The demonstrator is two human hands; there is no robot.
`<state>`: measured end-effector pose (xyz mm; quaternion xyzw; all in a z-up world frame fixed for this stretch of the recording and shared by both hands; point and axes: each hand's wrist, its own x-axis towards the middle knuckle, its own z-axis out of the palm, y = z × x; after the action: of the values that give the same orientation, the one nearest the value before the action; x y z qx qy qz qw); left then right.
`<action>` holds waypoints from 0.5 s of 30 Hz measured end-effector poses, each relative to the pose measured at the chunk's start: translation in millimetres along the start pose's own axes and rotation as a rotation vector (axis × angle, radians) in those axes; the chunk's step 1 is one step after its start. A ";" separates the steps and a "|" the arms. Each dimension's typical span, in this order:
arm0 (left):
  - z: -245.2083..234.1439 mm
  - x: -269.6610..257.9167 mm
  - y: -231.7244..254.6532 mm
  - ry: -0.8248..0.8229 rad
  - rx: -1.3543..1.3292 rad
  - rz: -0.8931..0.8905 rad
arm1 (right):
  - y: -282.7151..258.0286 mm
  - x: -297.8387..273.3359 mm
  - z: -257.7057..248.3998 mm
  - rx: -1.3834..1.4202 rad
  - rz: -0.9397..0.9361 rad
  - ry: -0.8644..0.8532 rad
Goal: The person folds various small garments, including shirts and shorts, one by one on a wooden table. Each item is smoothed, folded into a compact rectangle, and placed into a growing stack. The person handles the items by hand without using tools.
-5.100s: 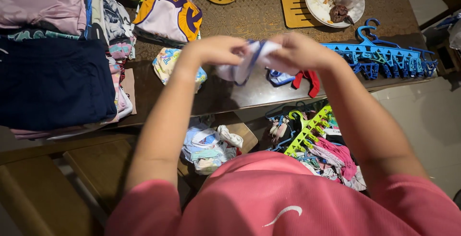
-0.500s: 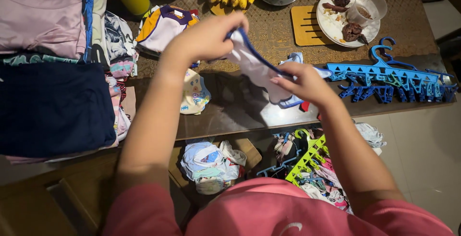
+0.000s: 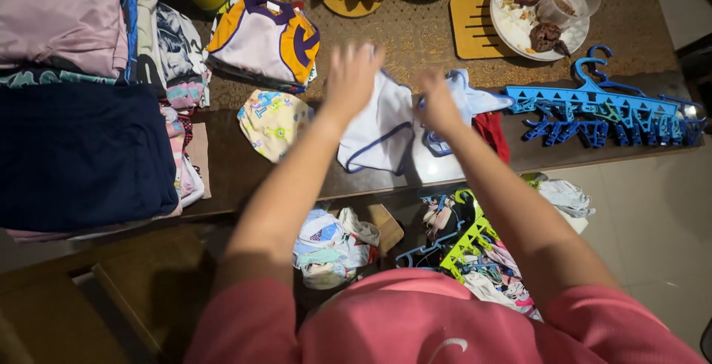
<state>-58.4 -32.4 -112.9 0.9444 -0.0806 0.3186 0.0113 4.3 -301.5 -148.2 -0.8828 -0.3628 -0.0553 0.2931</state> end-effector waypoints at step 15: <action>70.3 -172.7 75.5 -0.469 -0.273 -0.330 | -6.4 -121.8 96.2 0.064 0.584 -0.058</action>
<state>-163.6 -86.9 -275.4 0.9822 0.0310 0.0722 0.1706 -100.0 -318.4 -262.1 -0.9414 -0.1033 0.0680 0.3136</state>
